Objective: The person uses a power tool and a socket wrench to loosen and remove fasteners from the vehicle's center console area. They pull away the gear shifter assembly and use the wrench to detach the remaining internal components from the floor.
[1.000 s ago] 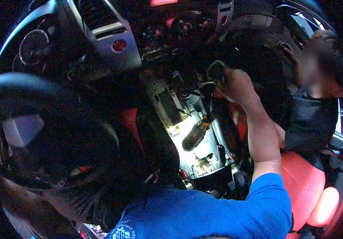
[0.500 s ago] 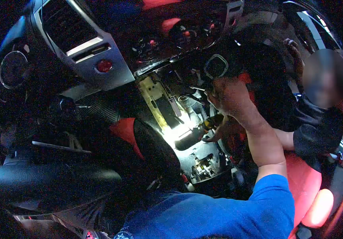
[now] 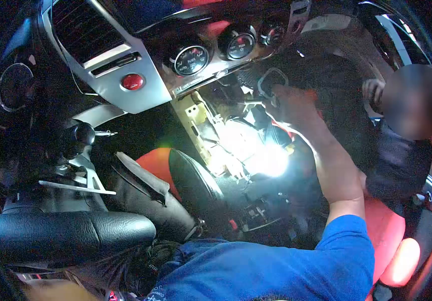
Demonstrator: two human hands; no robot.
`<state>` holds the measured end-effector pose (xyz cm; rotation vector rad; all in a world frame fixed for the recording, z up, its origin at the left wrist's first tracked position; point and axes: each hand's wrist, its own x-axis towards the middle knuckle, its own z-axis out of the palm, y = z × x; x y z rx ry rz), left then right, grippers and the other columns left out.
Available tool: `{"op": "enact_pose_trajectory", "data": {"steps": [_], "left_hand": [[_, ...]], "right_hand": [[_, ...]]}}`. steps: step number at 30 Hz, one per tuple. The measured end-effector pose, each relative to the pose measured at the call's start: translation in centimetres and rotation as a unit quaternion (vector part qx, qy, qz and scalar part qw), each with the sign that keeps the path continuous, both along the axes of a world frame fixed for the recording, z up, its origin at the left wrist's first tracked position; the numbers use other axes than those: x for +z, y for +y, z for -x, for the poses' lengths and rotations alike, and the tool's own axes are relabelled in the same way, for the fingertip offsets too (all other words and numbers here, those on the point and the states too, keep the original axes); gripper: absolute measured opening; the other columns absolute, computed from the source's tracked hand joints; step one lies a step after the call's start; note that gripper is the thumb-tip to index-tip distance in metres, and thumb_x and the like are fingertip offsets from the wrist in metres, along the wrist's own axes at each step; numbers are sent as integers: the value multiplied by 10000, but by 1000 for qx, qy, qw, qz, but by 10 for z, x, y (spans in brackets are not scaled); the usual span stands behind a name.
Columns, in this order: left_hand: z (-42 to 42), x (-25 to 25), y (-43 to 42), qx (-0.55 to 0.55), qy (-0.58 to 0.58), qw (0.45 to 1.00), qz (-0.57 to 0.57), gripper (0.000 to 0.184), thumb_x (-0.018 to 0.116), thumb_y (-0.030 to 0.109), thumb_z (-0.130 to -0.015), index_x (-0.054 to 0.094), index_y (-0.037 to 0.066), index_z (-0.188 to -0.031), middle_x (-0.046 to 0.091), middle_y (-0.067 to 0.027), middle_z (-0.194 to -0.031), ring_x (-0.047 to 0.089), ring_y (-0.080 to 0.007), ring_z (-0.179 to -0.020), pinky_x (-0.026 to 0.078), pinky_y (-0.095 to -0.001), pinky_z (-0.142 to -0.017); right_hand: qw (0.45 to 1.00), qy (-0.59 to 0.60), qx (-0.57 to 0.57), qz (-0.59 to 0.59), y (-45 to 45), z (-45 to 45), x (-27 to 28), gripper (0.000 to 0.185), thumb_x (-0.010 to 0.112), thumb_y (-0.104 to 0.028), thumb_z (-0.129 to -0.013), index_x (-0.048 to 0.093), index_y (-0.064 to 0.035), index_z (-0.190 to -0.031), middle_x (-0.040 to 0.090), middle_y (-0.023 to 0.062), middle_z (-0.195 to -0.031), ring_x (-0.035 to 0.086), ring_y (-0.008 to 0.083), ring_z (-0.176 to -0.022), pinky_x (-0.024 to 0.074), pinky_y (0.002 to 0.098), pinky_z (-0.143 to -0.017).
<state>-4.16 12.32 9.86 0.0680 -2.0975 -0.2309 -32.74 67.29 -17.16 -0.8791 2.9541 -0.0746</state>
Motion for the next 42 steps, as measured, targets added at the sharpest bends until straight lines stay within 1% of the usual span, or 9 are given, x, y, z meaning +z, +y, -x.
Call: {"op": "enact_pose_trajectory", "data": {"steps": [3,15,18,20,22,27,30,36,42], "left_hand": [[7,-1,-7,-136,12,987,-87,485,578,360,-1012,632,-91,-1181,676,-247,-1146,674,-321,-1051,540,-415,-923],[20,0,3,27,3,994,-102,638,589,493,-993,609,-107,-1210,657,-244,-1109,644,-304,-1001,522,-419,-904],[25,-5,11,52,-77,995,21,685,599,527,-983,597,-113,-1226,649,-245,-1098,630,-300,-997,513,-418,-907],[62,11,73,146,-28,954,-259,668,598,506,-990,588,-115,-1236,648,-258,-1102,636,-309,-1009,515,-425,-915],[48,-12,77,175,-72,974,125,567,600,433,-1003,609,-90,-1222,655,-266,-1107,651,-323,-1031,521,-436,-912],[42,-54,189,-108,-55,986,111,427,636,337,-954,642,-33,-1166,669,-227,-1108,653,-342,-1045,527,-437,-919],[78,-81,298,-236,-182,946,123,353,657,283,-919,658,2,-1134,679,-197,-1101,652,-357,-1049,530,-440,-922],[262,-241,377,-184,-417,817,352,366,666,172,-788,671,4,-1113,669,-226,-1133,629,-391,-1073,500,-467,-973],[297,-337,380,-320,-333,886,47,329,662,82,-750,675,53,-1077,696,-187,-1009,574,-415,-1149,444,-531,-1018]], "right_hand": [[999,38,22,15,10,5,-25,283,700,-342,-867,622,-71,-882,637,121,-722,675,306,-658,546,439,-590],[996,-57,-63,-23,-10,57,-35,340,675,-367,-913,635,-39,-992,711,185,-938,678,414,-854,572,483,-778],[892,167,419,-39,22,113,-97,314,691,-300,-924,637,-18,-1049,712,188,-998,684,351,-904,554,461,-812],[952,-199,130,192,7,97,-84,292,715,-243,-905,635,-21,-1078,706,163,-992,670,284,-884,545,428,-776],[909,-362,-88,185,-30,58,-4,337,754,-169,-861,620,-21,-1133,677,122,-932,626,197,-827,519,382,-727],[951,-240,11,196,-5,64,-50,394,733,-213,-880,598,-33,-1203,671,127,-936,640,246,-820,544,396,-742],[970,105,202,83,8,60,-65,392,702,-258,-911,601,-63,-1236,694,129,-1026,673,281,-941,541,377,-823],[989,16,97,108,12,40,-38,317,644,-252,-946,604,-122,-1233,705,158,-1000,695,367,-921,552,470,-796],[984,-6,145,100,12,45,-19,395,666,-312,-912,606,-92,-1236,704,178,-1115,671,417,-1002,549,502,-863]]}}
